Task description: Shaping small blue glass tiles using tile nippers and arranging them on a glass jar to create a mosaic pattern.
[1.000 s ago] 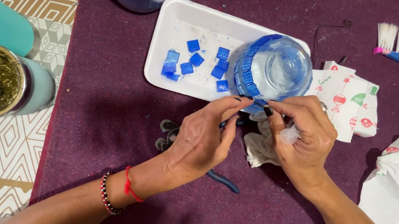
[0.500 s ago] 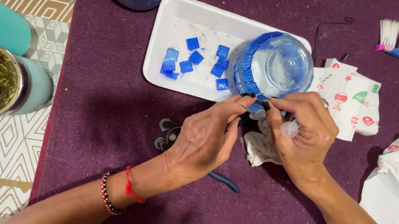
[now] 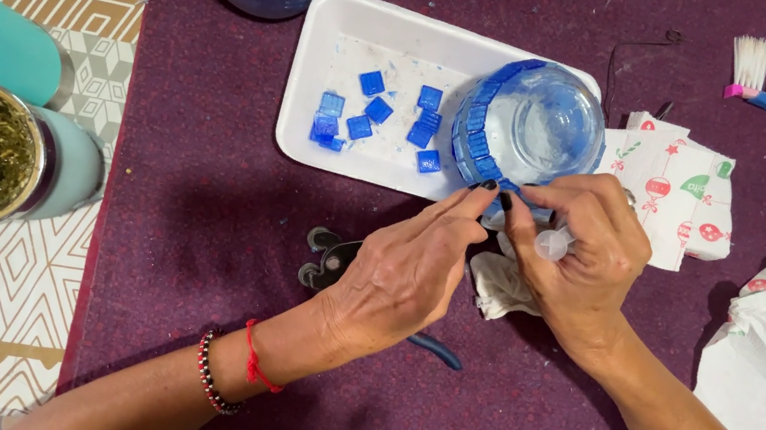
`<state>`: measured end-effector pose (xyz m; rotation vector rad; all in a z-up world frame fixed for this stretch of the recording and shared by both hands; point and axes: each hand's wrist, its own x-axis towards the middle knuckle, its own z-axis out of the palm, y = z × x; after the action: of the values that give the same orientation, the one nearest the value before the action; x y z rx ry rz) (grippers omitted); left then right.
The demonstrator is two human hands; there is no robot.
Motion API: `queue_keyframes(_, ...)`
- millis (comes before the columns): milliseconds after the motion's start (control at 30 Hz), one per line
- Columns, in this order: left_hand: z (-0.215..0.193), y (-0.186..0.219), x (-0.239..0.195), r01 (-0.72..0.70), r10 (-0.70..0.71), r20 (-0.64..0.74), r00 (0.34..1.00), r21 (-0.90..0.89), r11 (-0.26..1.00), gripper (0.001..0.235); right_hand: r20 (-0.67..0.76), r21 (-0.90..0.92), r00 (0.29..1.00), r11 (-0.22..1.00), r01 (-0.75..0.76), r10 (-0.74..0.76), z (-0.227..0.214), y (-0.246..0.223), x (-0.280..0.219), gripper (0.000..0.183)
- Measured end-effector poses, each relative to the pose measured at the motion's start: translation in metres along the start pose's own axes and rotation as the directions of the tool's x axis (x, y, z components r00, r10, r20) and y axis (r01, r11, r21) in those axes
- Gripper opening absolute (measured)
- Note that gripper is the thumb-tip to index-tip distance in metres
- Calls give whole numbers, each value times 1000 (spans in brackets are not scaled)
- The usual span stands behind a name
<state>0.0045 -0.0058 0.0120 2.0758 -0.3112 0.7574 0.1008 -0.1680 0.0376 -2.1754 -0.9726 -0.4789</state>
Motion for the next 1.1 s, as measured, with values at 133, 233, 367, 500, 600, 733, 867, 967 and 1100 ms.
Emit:
queue_keyframes(133, 1, -1, 0, -28, 29, -13, 999, 53, 998, 19, -1, 49, 1000, 999, -21, 21, 1, 3, -1, 11)
queue_keyframes(233, 4, -2, -1, -48, 50, -21, 999, 109, 993, 19, -3, 60, 1000, 998, -11, 11, 1, 7, -3, 11)
queue_keyframes(367, 7, -3, -3, -72, 78, -31, 996, 151, 986, 16, -20, 0, 998, 998, 62, -61, 4, 11, -7, 11)
queue_keyframes(500, 6, -1, -3, -71, 78, -36, 996, 156, 985, 11, -23, -4, 996, 996, 85, -85, 3, 10, -5, 9)
queue_keyframes(600, 6, -1, -4, -76, 86, -54, 995, 168, 983, 10, -28, -3, 996, 997, 80, -80, 5, 10, -5, 10)
queue_keyframes(733, 5, 1, -3, -96, 117, -70, 991, 247, 964, 8, -15, 30, 998, 998, 55, -54, 2, 6, -3, 11)
queue_keyframes(867, 6, 3, -2, -129, 164, -83, 983, 323, 938, 9, -11, 21, 998, 998, 57, -57, 3, 8, -1, 9)
queue_keyframes(967, 6, 5, -3, -131, 169, -83, 982, 342, 931, 9, -14, 24, 998, 998, 62, -62, 3, 8, -3, 10)
queue_keyframes(1100, 8, 2, -4, -140, 179, -76, 981, 364, 921, 10, -33, 32, 998, 998, 47, -46, 5, 6, -2, 11)
